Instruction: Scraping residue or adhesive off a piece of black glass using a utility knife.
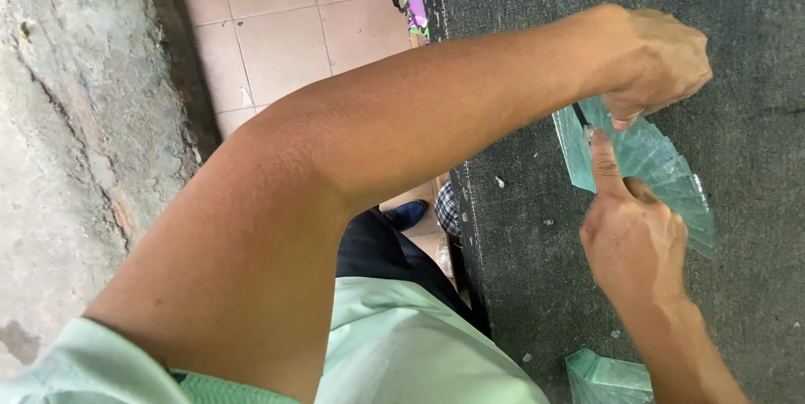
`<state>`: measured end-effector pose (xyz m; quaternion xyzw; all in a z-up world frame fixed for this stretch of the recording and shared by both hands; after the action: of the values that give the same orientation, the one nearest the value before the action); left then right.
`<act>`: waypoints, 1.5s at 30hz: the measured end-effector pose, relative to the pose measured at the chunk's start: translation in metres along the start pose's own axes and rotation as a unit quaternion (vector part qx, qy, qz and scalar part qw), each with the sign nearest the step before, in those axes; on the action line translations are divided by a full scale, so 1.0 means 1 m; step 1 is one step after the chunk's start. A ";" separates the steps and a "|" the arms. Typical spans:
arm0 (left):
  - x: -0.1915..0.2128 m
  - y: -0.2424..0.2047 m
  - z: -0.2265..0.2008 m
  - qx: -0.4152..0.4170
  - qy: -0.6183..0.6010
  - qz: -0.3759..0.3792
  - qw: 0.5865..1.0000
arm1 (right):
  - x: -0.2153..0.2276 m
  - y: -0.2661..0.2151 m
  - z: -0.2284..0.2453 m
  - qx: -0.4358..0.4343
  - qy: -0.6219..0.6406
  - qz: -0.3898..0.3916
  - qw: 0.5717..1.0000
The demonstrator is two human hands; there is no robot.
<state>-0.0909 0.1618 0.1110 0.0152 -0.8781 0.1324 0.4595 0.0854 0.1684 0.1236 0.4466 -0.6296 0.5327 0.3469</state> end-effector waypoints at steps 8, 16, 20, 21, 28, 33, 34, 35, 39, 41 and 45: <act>-0.005 0.010 0.000 0.001 -0.020 -0.015 1.000 | -0.003 0.008 0.007 -0.006 -0.051 0.024 0.998; -0.005 0.008 0.004 0.000 -0.012 -0.033 0.999 | -0.019 0.000 -0.004 -0.008 -0.069 0.064 0.996; -0.003 0.002 0.002 -0.007 0.011 -0.031 0.999 | -0.008 -0.002 0.001 -0.007 -0.024 0.080 0.996; -0.007 0.010 0.003 -0.007 0.009 -0.035 0.999 | -0.010 -0.004 -0.004 -0.006 -0.027 0.080 0.996; -0.007 0.006 0.005 -0.006 -0.011 -0.048 0.999 | -0.004 -0.028 -0.013 0.005 -0.065 0.059 0.996; -0.004 0.010 -0.006 -0.035 0.018 -0.032 0.999 | -0.013 -0.031 -0.018 -0.014 -0.005 0.050 0.999; -0.004 0.012 -0.004 -0.019 0.031 -0.018 0.999 | -0.007 -0.023 -0.012 -0.007 0.003 0.034 0.999; -0.005 0.013 -0.001 -0.002 0.044 -0.004 0.999 | -0.001 -0.016 -0.005 -0.001 0.010 0.017 1.000; -0.005 0.014 -0.006 -0.009 0.048 0.012 0.999 | 0.001 0.000 -0.002 0.011 0.011 0.008 1.000; -0.004 0.012 -0.004 0.001 0.060 0.016 0.998 | 0.000 0.008 -0.001 0.035 0.001 -0.016 0.999; -0.006 0.011 -0.003 -0.003 0.056 0.004 0.998 | 0.002 0.012 0.007 0.033 0.006 -0.017 0.999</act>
<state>-0.0867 0.1727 0.1050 0.0028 -0.8516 0.1325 0.5071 0.0735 0.1612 0.1193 0.4655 -0.6022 0.5493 0.3449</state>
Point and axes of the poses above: each hand's wrist, its own y-axis towards the middle knuckle, its own x-axis out of the back of the hand, z = x × y, the point moved 8 cm from there along y, towards the middle knuckle, and after that the axes turned 4 degrees about -y, right-handed, at the moved point
